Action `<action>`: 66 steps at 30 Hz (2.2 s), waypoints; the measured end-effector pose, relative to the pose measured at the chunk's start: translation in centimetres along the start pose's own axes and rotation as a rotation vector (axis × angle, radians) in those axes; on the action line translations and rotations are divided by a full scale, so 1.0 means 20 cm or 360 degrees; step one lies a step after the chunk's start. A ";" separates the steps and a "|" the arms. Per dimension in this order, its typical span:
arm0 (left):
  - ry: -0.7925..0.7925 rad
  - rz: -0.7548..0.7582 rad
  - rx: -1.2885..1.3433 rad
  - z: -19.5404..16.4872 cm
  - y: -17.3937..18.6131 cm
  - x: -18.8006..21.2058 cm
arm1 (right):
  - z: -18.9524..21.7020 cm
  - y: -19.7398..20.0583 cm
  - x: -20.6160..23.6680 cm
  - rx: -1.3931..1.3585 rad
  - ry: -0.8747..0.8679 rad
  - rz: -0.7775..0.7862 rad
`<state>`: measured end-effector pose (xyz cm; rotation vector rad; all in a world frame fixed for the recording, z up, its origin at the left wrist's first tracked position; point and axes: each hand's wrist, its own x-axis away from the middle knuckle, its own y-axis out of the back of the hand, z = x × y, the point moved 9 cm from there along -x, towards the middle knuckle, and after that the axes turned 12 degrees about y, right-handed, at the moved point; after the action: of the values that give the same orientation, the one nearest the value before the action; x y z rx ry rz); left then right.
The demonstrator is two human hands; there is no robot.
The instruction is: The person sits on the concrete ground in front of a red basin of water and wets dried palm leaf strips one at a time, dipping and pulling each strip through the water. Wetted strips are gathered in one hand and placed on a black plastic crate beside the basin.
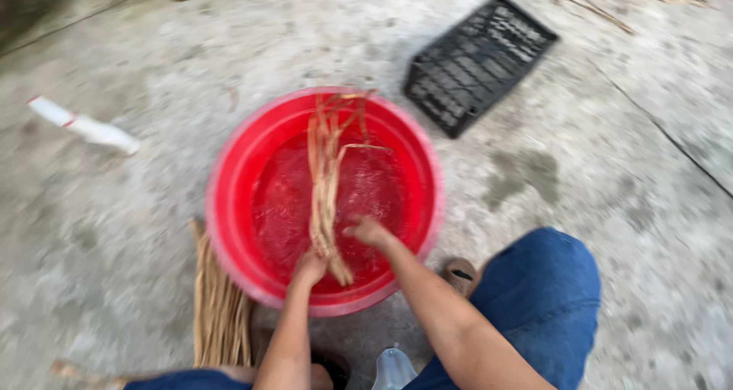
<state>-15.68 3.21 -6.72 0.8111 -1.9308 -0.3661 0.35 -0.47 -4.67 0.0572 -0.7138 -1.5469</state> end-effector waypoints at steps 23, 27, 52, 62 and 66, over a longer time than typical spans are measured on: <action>0.0404 0.0510 0.0414 -0.29 -0.08 -0.18 | 0.03 0.44 0.01 -0.0315 -0.0230 -0.0554; 0.0609 0.0248 -0.0267 -0.16 -0.02 -0.18 | 0.04 0.43 0.01 -0.0263 -0.0200 -0.0558; -0.0310 -0.0511 0.0284 -0.27 0.23 0.06 | 0.27 0.47 -0.06 -0.0018 -0.0256 -0.0378; 0.0276 0.0119 0.1057 0.00 0.53 0.33 | 0.63 0.12 0.08 -0.0737 0.0149 0.0117; 0.0240 0.0245 0.1178 -0.21 0.41 0.67 | 0.70 0.21 0.11 -0.1080 0.0866 -0.0155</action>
<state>-19.27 0.52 8.89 1.1029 -1.9708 0.5266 -2.42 3.42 9.25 0.0033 0.2573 -1.6931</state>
